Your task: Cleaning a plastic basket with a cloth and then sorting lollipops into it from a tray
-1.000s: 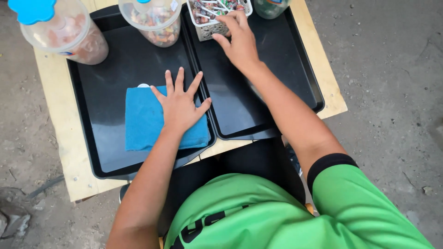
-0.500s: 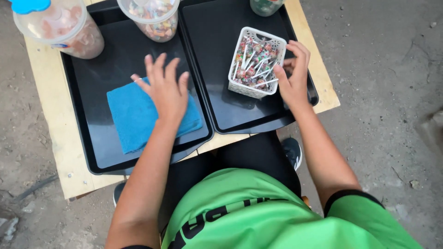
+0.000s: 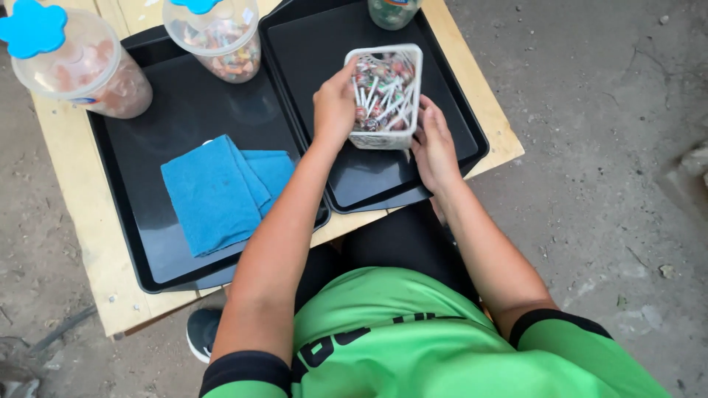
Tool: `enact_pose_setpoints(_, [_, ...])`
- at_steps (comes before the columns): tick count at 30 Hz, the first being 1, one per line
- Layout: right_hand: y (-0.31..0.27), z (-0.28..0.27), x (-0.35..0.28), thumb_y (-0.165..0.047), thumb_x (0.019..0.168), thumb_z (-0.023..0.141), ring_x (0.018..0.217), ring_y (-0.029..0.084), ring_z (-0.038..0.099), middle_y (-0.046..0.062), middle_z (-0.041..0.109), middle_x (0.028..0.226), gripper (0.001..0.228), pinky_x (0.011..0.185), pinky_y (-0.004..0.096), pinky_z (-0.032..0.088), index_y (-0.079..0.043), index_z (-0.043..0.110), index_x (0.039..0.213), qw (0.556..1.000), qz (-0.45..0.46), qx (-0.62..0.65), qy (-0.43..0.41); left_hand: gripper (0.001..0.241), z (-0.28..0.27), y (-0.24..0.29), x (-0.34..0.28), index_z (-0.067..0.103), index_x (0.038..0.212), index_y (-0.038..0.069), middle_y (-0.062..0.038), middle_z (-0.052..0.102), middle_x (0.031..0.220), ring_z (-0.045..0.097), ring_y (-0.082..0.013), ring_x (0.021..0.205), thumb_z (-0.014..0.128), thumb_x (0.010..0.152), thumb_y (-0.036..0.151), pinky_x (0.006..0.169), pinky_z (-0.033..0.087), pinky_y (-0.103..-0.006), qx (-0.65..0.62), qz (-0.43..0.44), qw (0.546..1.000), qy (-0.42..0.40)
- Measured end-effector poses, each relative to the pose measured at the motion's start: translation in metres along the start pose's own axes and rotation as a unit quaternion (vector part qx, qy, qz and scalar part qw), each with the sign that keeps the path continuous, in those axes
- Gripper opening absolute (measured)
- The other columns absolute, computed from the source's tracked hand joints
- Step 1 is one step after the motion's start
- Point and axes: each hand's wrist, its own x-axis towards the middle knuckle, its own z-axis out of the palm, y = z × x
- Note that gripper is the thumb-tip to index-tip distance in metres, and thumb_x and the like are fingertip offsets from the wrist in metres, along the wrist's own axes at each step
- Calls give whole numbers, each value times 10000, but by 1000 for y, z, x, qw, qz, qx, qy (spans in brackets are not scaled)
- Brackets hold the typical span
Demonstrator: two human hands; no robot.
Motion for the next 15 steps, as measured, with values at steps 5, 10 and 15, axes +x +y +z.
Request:
enact_pose_setpoints(5, [-22,24,-4,-494,732,592,1226,367,448,176,450,1382,823,947,566,362,-122,346,1425,934,164,272,-162,467,6,-4,-14,398,1407,114,-114,435,1445,507,-199,1225,442,944,73,944,437,-290,-378,-95,921,6])
enact_pose_setpoints(10, [-22,41,12,-419,731,612,1189,363,505,161,513,1313,712,901,596,450,-135,435,1359,916,200,294,-185,706,-30,15,-10,269,1464,156,-195,367,1476,488,-260,1281,557,847,342,965,441,-324,-501,-150,852,35])
enact_pose_setpoints(15, [-21,69,24,-428,668,578,1018,199,590,16,617,1191,661,767,406,493,-297,437,1299,986,131,-3,-105,913,-41,19,-23,108,1491,154,-140,162,1556,261,-264,1415,440,794,642,1100,347,-387,-522,-87,847,-41])
